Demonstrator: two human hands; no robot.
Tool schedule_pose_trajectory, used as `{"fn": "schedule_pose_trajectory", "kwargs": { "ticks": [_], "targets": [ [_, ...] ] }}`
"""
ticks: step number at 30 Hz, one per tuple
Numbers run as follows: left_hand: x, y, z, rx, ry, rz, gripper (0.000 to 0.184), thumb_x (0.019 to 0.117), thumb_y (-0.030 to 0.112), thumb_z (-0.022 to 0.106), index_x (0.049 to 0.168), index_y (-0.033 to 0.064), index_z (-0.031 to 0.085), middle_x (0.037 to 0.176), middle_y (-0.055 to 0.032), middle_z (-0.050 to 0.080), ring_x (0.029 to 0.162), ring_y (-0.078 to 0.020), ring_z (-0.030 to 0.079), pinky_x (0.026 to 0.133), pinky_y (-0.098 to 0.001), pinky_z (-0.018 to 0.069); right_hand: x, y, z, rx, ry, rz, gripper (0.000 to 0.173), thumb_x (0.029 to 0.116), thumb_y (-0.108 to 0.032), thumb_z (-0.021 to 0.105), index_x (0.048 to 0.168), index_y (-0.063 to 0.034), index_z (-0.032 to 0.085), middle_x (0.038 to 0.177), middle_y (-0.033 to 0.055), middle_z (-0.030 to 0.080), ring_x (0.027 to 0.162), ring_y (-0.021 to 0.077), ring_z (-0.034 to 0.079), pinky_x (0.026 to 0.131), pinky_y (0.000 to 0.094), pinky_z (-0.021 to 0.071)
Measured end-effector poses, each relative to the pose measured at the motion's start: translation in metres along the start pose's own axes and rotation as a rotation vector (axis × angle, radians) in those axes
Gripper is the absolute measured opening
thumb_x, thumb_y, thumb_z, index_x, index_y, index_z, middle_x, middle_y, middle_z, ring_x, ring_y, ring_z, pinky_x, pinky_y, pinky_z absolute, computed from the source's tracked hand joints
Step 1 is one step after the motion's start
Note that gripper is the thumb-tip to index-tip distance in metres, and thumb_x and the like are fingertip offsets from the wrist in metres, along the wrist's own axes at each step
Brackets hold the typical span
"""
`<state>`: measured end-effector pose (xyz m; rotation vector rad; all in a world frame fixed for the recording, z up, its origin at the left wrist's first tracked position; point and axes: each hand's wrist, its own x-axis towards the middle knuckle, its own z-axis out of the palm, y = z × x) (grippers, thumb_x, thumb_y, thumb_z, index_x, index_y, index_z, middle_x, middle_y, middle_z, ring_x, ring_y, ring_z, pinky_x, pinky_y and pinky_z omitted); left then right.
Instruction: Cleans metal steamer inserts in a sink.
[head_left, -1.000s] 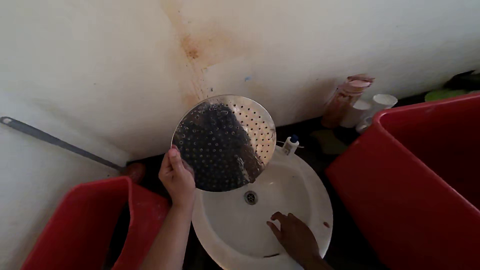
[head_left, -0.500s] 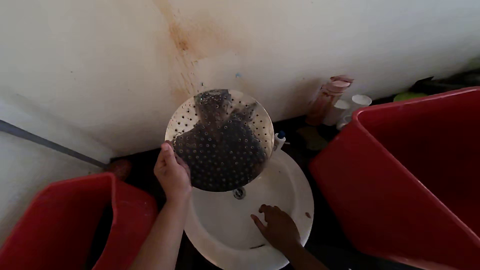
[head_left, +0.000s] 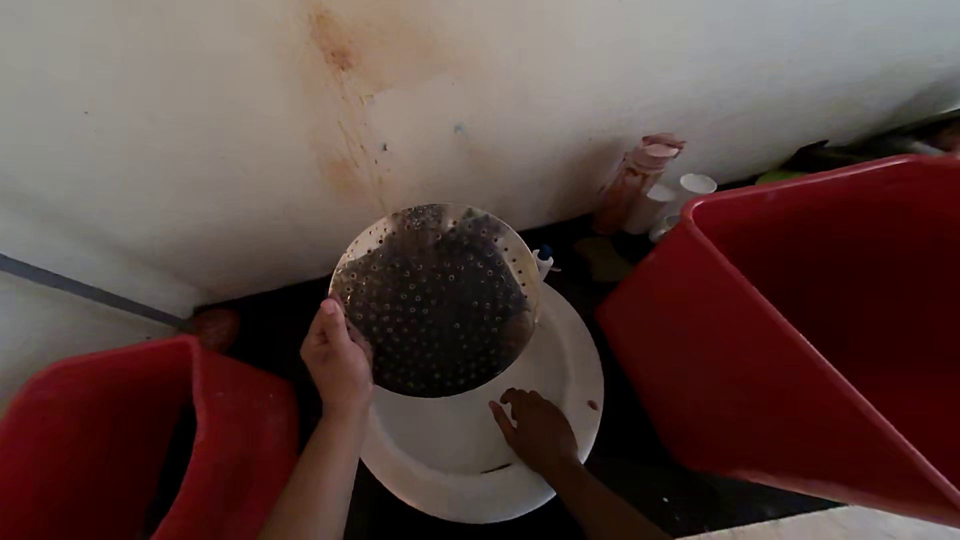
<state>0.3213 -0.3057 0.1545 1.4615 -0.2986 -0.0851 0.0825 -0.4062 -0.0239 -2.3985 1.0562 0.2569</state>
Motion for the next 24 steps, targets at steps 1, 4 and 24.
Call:
{"fn": "schedule_pose_trajectory", "kwargs": {
  "ticks": [1,4,24],
  "targets": [
    [-0.004,-0.005,-0.003,0.022,-0.005,0.017,0.037,0.1119,0.033,0.041,0.086,0.0169,0.061,0.051,0.0078,0.042,0.036,-0.0028,0.036,0.033,-0.0187,0.0347,-0.001,0.000,-0.001,0.009,0.017,-0.004,0.061,0.1062,-0.059,0.028,0.126,-0.0162,0.067,0.113,0.0076,0.072,0.110,0.0278,0.068,0.096,0.0482,0.0529],
    [-0.015,-0.020,-0.011,0.069,-0.003,0.083,0.033,0.1109,0.027,0.044,0.090,0.0147,0.066,0.058,0.0091,0.050,0.040,-0.0011,0.040,0.037,-0.0172,0.0383,-0.006,0.000,-0.005,0.064,0.065,-0.019,0.054,0.1090,-0.049,0.028,0.129,-0.0165,0.067,0.119,0.0074,0.071,0.113,0.0265,0.067,0.097,0.0464,0.0528],
    [-0.035,-0.052,-0.041,0.088,0.239,-0.237,0.045,0.1116,0.046,0.035,0.084,0.0155,0.055,0.048,0.0070,0.039,0.032,-0.0049,0.036,0.031,-0.0214,0.0349,-0.003,-0.045,-0.107,1.038,0.188,-0.147,0.022,0.1001,-0.029,0.068,0.116,-0.0152,0.075,0.102,-0.0012,0.074,0.090,0.0108,0.071,0.079,0.0298,0.0609]
  ]
}}
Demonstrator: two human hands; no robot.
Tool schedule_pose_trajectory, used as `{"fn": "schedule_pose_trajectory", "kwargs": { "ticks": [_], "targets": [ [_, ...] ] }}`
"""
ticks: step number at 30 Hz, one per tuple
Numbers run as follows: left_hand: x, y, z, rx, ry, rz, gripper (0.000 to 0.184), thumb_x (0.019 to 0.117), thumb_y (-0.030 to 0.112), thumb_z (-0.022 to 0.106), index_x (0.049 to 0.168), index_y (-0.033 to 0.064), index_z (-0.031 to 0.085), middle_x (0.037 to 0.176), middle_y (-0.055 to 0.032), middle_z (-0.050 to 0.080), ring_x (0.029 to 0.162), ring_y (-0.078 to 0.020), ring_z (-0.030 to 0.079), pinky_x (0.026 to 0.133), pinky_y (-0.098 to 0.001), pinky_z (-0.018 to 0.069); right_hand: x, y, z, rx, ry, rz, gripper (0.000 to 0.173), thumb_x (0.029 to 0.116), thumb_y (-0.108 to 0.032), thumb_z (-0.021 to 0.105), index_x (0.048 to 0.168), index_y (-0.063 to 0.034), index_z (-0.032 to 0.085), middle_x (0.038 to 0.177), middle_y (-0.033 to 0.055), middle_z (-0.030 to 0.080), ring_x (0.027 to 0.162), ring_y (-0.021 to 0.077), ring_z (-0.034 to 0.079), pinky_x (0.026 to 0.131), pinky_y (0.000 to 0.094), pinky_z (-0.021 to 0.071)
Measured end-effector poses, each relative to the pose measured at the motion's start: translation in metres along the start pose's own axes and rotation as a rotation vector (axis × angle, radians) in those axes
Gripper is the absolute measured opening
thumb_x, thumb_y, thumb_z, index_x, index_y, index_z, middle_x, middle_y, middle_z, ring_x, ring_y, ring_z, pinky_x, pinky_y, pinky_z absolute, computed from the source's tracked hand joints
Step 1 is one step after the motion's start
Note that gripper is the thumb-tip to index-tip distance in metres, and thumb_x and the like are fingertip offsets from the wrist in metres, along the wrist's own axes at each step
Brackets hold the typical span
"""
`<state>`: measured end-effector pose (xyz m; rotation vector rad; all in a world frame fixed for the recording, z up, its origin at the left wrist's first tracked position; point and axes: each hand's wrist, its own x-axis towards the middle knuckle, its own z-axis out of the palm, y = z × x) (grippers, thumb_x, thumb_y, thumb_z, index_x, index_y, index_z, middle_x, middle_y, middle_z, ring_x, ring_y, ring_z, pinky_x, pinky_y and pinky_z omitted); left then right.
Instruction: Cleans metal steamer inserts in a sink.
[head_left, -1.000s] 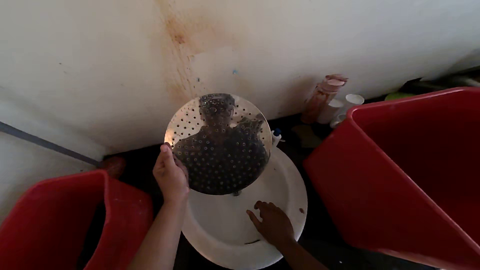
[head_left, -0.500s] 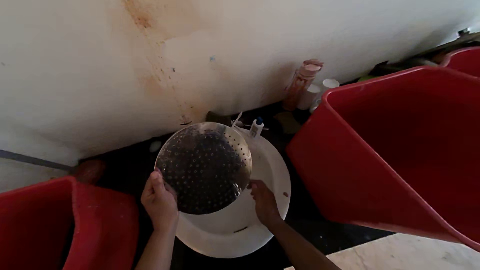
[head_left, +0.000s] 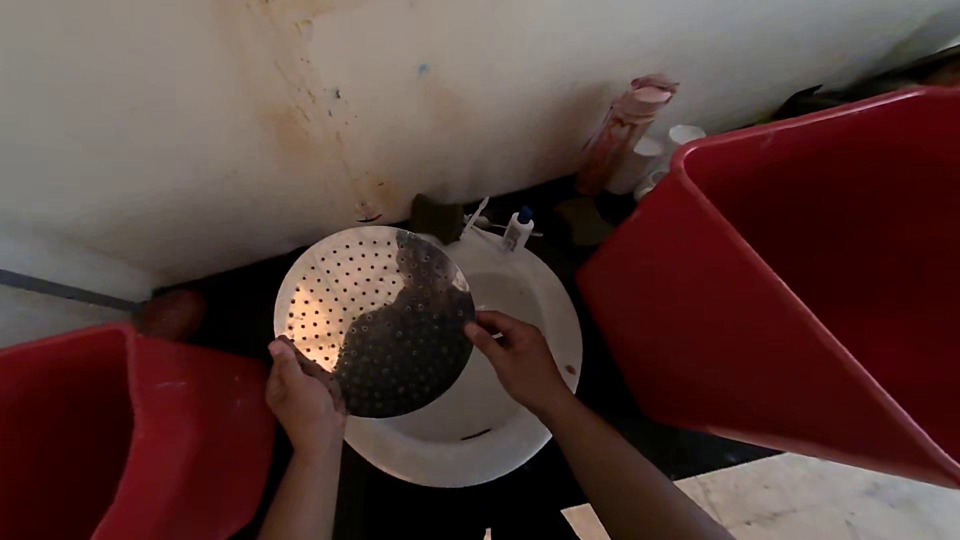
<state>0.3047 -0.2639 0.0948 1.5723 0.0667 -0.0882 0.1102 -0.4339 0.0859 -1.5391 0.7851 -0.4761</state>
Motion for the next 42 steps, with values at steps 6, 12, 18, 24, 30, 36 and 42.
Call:
{"fn": "schedule_pose_trajectory", "kwargs": {
  "ticks": [6,12,18,24,30,36,42],
  "targets": [
    [-0.003,0.008,0.003,-0.028,0.013,0.068,0.045,0.1120,0.042,0.036,0.080,0.0168,0.055,0.049,0.0084,0.040,0.034,-0.0033,0.037,0.033,-0.0197,0.0362,0.001,-0.010,-0.001,-0.054,0.000,0.034,0.024,0.1011,-0.032,0.067,0.116,-0.0157,0.074,0.102,-0.0024,0.074,0.089,0.0095,0.071,0.078,0.0294,0.0606],
    [0.002,0.000,-0.001,-0.060,-0.030,0.054,0.045,0.1119,0.044,0.034,0.080,0.0174,0.053,0.047,0.0077,0.038,0.033,-0.0041,0.037,0.032,-0.0203,0.0356,-0.002,-0.005,-0.005,-0.023,-0.063,-0.013,0.025,0.0976,-0.026,0.072,0.121,-0.0167,0.074,0.104,-0.0010,0.071,0.090,0.0110,0.069,0.076,0.0277,0.0605],
    [0.001,0.000,0.003,-0.043,0.004,0.039,0.045,0.1115,0.044,0.037,0.083,0.0157,0.058,0.052,0.0075,0.045,0.037,-0.0032,0.042,0.035,-0.0193,0.0393,-0.002,-0.003,-0.008,-0.066,-0.095,-0.044,0.035,0.0936,-0.025,0.076,0.128,-0.0176,0.071,0.108,-0.0009,0.068,0.096,0.0114,0.067,0.079,0.0281,0.0590],
    [0.001,0.000,0.005,-0.052,0.013,0.017,0.044,0.1117,0.044,0.036,0.083,0.0162,0.056,0.050,0.0075,0.042,0.034,-0.0029,0.039,0.033,-0.0191,0.0363,-0.003,-0.001,-0.009,-0.100,-0.110,-0.040,0.047,0.0880,-0.026,0.082,0.132,-0.0203,0.068,0.112,-0.0011,0.067,0.101,0.0115,0.065,0.081,0.0280,0.0570],
    [0.001,0.001,0.004,-0.026,0.015,0.030,0.047,0.1118,0.044,0.035,0.081,0.0154,0.055,0.048,0.0073,0.041,0.034,-0.0039,0.040,0.033,-0.0207,0.0380,-0.003,-0.001,-0.010,-0.183,-0.118,-0.004,0.045,0.0888,-0.032,0.081,0.130,-0.0176,0.069,0.112,-0.0006,0.068,0.101,0.0110,0.066,0.084,0.0287,0.0577],
    [-0.001,0.005,0.005,-0.017,-0.006,0.098,0.045,0.1124,0.040,0.036,0.078,0.0168,0.054,0.050,0.0087,0.043,0.035,-0.0028,0.040,0.034,-0.0195,0.0387,-0.007,0.008,-0.005,-0.132,-0.079,0.038,0.034,0.0944,-0.033,0.075,0.125,-0.0179,0.071,0.108,-0.0016,0.069,0.097,0.0107,0.068,0.083,0.0294,0.0599],
    [-0.002,0.001,0.002,0.021,-0.055,0.169,0.046,0.1126,0.038,0.035,0.078,0.0156,0.055,0.048,0.0076,0.042,0.035,-0.0041,0.039,0.033,-0.0212,0.0383,-0.008,0.019,-0.004,-0.109,-0.027,0.017,0.024,0.1029,-0.034,0.062,0.116,-0.0175,0.074,0.105,-0.0022,0.071,0.094,0.0108,0.069,0.081,0.0305,0.0605]
  ]
}}
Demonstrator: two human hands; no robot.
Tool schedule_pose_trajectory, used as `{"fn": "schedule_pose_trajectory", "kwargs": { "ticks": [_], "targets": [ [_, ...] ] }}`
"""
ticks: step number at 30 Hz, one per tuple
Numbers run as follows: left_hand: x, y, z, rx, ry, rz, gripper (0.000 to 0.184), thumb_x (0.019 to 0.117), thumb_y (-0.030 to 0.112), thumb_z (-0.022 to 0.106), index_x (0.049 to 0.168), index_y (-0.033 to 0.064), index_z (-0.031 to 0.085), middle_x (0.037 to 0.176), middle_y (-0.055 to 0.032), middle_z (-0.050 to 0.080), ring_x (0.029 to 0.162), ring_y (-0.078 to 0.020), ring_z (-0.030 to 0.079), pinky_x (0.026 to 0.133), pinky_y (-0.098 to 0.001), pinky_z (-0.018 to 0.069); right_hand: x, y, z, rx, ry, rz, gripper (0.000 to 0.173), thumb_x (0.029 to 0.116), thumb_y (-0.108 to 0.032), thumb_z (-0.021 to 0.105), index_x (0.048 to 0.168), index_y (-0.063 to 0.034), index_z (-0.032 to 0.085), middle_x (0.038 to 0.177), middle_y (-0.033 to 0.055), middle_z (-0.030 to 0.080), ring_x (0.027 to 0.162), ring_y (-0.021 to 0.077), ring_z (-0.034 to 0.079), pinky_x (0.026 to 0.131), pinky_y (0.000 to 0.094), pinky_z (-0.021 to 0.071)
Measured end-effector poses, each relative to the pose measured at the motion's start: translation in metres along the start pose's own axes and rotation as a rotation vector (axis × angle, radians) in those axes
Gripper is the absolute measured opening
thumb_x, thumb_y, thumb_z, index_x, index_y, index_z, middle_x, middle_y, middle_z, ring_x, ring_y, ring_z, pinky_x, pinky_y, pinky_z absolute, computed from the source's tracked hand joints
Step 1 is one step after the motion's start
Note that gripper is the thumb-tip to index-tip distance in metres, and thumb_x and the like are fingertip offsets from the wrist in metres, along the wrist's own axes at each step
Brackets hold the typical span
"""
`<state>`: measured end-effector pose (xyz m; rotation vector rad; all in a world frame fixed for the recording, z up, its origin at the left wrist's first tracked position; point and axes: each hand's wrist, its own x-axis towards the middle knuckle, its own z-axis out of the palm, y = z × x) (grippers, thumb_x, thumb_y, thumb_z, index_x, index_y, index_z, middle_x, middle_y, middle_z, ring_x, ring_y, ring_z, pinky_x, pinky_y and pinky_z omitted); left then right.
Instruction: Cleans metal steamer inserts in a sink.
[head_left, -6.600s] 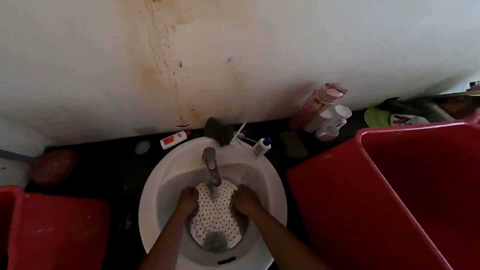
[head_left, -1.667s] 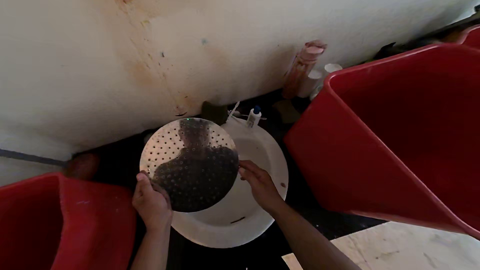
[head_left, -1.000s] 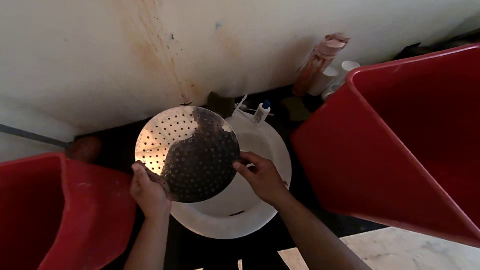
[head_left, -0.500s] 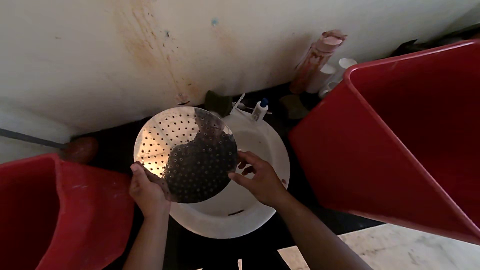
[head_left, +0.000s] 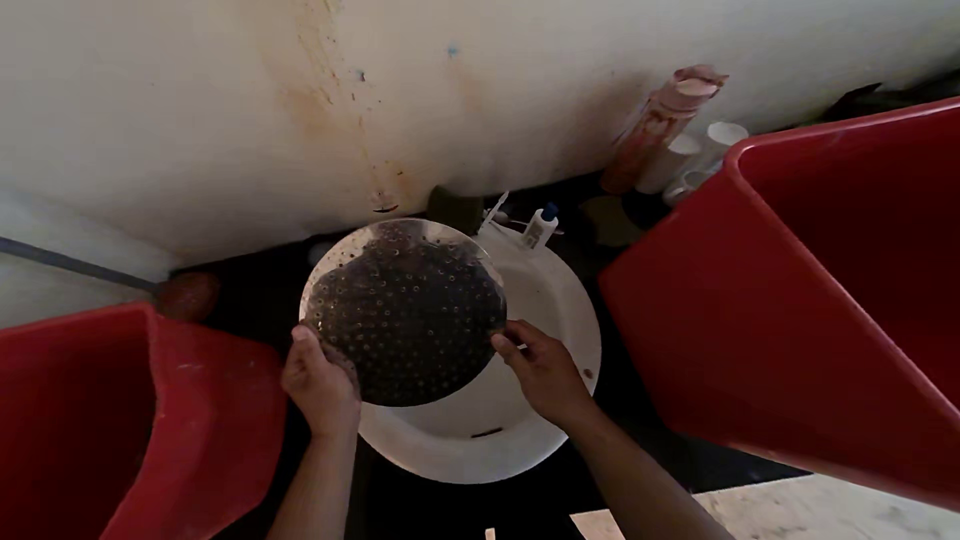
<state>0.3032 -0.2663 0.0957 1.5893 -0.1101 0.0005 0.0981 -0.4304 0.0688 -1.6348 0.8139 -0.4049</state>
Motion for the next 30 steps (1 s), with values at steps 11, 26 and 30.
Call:
{"fn": "schedule_pose_trajectory", "kwargs": {
  "ticks": [11,26,30],
  "targets": [
    [-0.004,-0.010,0.002,-0.006,-0.010,0.150,0.039,0.1119,0.025,0.040,0.080,0.0139,0.061,0.053,0.0088,0.046,0.037,-0.0021,0.040,0.035,-0.0185,0.0385,0.005,0.010,-0.001,0.013,-0.008,0.101,0.027,0.1057,-0.031,0.058,0.124,-0.0160,0.071,0.111,0.0003,0.072,0.097,0.0136,0.070,0.085,0.0343,0.0600],
    [0.014,-0.012,-0.007,-0.057,-0.409,0.002,0.029,0.1073,0.037,0.053,0.123,0.0142,0.062,0.105,0.0016,0.069,0.094,-0.0105,0.070,0.085,-0.0329,0.0620,0.020,-0.013,-0.028,-0.097,0.120,-0.107,0.029,0.1042,-0.029,0.061,0.127,-0.0137,0.071,0.113,0.0017,0.070,0.098,0.0122,0.069,0.083,0.0340,0.0598],
    [0.017,-0.007,-0.009,-0.203,-0.495,0.004,0.019,0.1049,0.034,0.058,0.118,0.0198,0.061,0.108,0.0051,0.068,0.100,-0.0091,0.068,0.093,-0.0327,0.0585,0.023,-0.015,-0.030,-0.098,0.148,-0.174,0.027,0.1035,-0.026,0.063,0.125,-0.0137,0.072,0.110,0.0012,0.070,0.097,0.0105,0.068,0.081,0.0305,0.0594]
  ]
}}
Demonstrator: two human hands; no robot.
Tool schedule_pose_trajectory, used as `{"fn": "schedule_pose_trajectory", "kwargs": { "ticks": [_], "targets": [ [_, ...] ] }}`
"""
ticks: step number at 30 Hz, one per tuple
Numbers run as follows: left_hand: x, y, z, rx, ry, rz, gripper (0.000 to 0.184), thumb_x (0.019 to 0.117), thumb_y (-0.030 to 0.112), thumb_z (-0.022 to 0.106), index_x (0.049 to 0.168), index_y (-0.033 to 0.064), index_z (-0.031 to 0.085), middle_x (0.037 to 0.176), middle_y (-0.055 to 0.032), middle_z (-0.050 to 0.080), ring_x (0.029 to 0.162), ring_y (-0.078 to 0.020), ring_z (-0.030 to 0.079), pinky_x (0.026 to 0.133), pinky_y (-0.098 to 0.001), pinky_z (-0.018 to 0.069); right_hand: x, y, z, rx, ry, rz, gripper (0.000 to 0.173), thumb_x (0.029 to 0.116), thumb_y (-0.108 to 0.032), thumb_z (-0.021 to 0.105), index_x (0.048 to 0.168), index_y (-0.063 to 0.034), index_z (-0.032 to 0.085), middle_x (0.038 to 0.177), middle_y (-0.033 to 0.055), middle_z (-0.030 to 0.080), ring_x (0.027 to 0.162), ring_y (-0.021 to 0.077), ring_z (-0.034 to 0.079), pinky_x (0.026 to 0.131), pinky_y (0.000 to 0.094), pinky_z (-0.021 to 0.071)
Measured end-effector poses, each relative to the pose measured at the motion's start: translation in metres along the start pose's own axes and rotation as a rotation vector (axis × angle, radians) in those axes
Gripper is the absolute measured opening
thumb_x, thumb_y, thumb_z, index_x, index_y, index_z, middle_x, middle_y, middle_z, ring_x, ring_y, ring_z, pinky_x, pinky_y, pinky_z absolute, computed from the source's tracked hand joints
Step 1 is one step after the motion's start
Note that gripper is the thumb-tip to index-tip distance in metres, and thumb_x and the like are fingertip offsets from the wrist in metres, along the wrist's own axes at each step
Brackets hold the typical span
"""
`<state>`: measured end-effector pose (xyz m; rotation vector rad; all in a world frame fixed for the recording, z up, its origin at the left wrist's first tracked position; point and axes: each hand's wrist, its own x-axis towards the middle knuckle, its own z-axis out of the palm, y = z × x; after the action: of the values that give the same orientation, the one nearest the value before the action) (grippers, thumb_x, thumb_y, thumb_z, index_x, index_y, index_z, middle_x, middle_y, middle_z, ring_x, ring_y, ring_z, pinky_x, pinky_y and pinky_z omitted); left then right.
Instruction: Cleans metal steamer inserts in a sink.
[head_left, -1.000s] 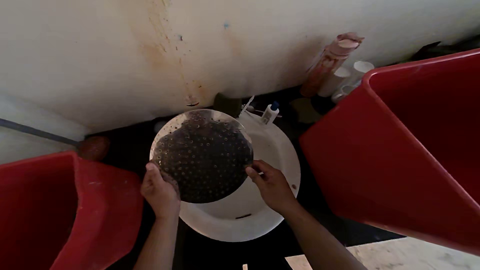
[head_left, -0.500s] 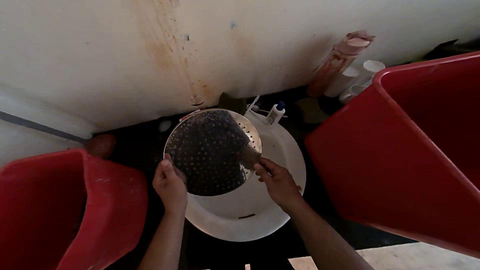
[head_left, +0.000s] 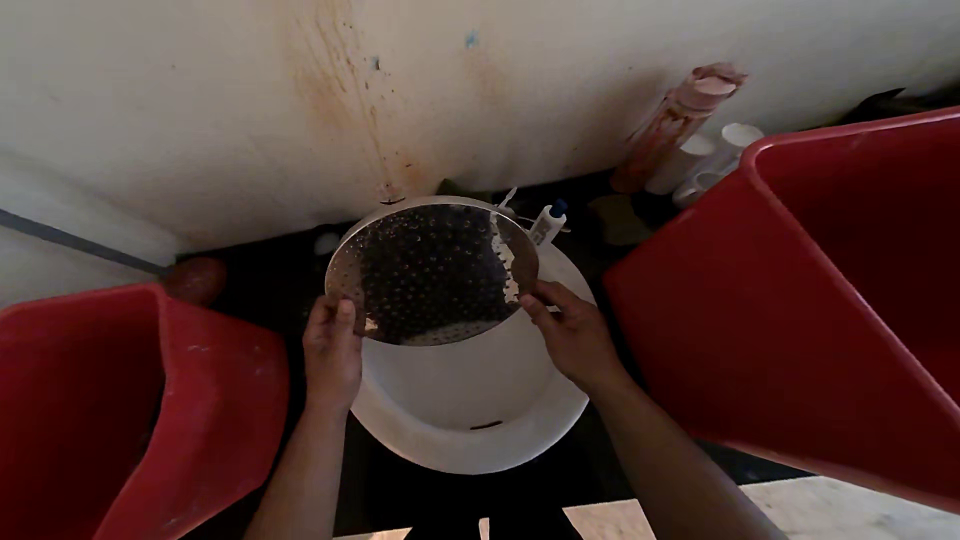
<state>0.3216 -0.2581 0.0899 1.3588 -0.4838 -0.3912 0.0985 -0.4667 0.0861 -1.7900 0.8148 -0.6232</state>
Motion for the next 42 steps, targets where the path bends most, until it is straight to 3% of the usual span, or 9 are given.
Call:
{"fn": "schedule_pose_trajectory", "kwargs": {
  "ticks": [6,11,20,24,29,32,36,42],
  "targets": [
    [-0.001,0.007,-0.003,-0.059,-0.090,0.060,0.029,0.1020,0.039,0.062,0.126,0.0225,0.060,0.118,0.0054,0.067,0.110,-0.0092,0.065,0.101,-0.0334,0.0547,-0.003,-0.001,0.002,-0.025,-0.004,0.057,0.024,0.1028,-0.025,0.064,0.122,-0.0131,0.072,0.110,0.0017,0.071,0.097,0.0119,0.069,0.082,0.0328,0.0593],
    [-0.005,0.007,-0.004,-0.081,-0.100,0.059,0.027,0.1016,0.040,0.063,0.123,0.0240,0.061,0.120,0.0060,0.067,0.114,-0.0094,0.064,0.103,-0.0333,0.0532,-0.007,0.003,0.005,-0.019,0.018,0.042,0.021,0.1027,-0.024,0.064,0.120,-0.0150,0.072,0.108,-0.0001,0.071,0.096,0.0102,0.069,0.081,0.0300,0.0594],
    [-0.003,0.010,-0.004,-0.057,-0.095,0.064,0.026,0.1024,0.038,0.062,0.124,0.0232,0.061,0.117,0.0057,0.067,0.110,-0.0088,0.065,0.099,-0.0321,0.0548,-0.007,0.002,0.004,-0.008,0.037,0.007,0.021,0.1020,-0.025,0.065,0.118,-0.0147,0.073,0.107,-0.0004,0.070,0.095,0.0096,0.068,0.080,0.0283,0.0598],
    [0.001,0.020,0.002,-0.074,-0.034,0.031,0.021,0.1033,0.032,0.061,0.121,0.0212,0.062,0.114,0.0046,0.068,0.108,-0.0101,0.067,0.098,-0.0339,0.0563,-0.001,-0.016,-0.002,-0.038,0.019,0.028,0.026,0.1027,-0.027,0.064,0.124,-0.0144,0.071,0.111,0.0014,0.070,0.098,0.0111,0.068,0.083,0.0319,0.0596],
    [0.022,0.053,0.019,-0.149,0.000,-0.046,0.018,0.1091,0.026,0.049,0.122,0.0157,0.057,0.115,-0.0001,0.066,0.109,-0.0135,0.066,0.099,-0.0382,0.0561,0.021,-0.056,-0.015,-0.052,0.012,-0.029,0.029,0.1034,-0.025,0.063,0.127,-0.0109,0.070,0.116,0.0032,0.072,0.100,0.0125,0.070,0.086,0.0353,0.0599],
    [0.034,0.087,0.027,-0.162,-0.010,-0.030,0.025,0.1098,0.028,0.047,0.129,0.0140,0.056,0.114,-0.0028,0.067,0.106,-0.0148,0.067,0.096,-0.0392,0.0577,0.036,-0.085,-0.027,-0.016,0.034,-0.111,0.029,0.1033,-0.025,0.063,0.127,-0.0103,0.070,0.114,0.0021,0.073,0.098,0.0122,0.071,0.085,0.0362,0.0612],
    [0.043,0.131,0.031,-0.149,-0.080,0.032,0.024,0.1102,0.029,0.046,0.125,0.0149,0.058,0.109,-0.0011,0.065,0.102,-0.0124,0.065,0.094,-0.0353,0.0565,0.052,-0.120,-0.046,0.047,0.047,-0.244,0.027,0.1028,-0.028,0.062,0.123,-0.0122,0.070,0.103,-0.0032,0.074,0.087,0.0070,0.070,0.078,0.0274,0.0615],
    [0.048,0.168,0.034,-0.140,-0.152,0.072,0.022,0.1099,0.023,0.047,0.124,0.0114,0.059,0.111,-0.0060,0.068,0.101,-0.0165,0.068,0.090,-0.0387,0.0594,0.057,-0.150,-0.059,0.165,0.114,-0.260,0.023,0.1035,-0.022,0.060,0.119,-0.0114,0.072,0.101,-0.0015,0.075,0.087,0.0089,0.072,0.075,0.0260,0.0626]
  ]
}}
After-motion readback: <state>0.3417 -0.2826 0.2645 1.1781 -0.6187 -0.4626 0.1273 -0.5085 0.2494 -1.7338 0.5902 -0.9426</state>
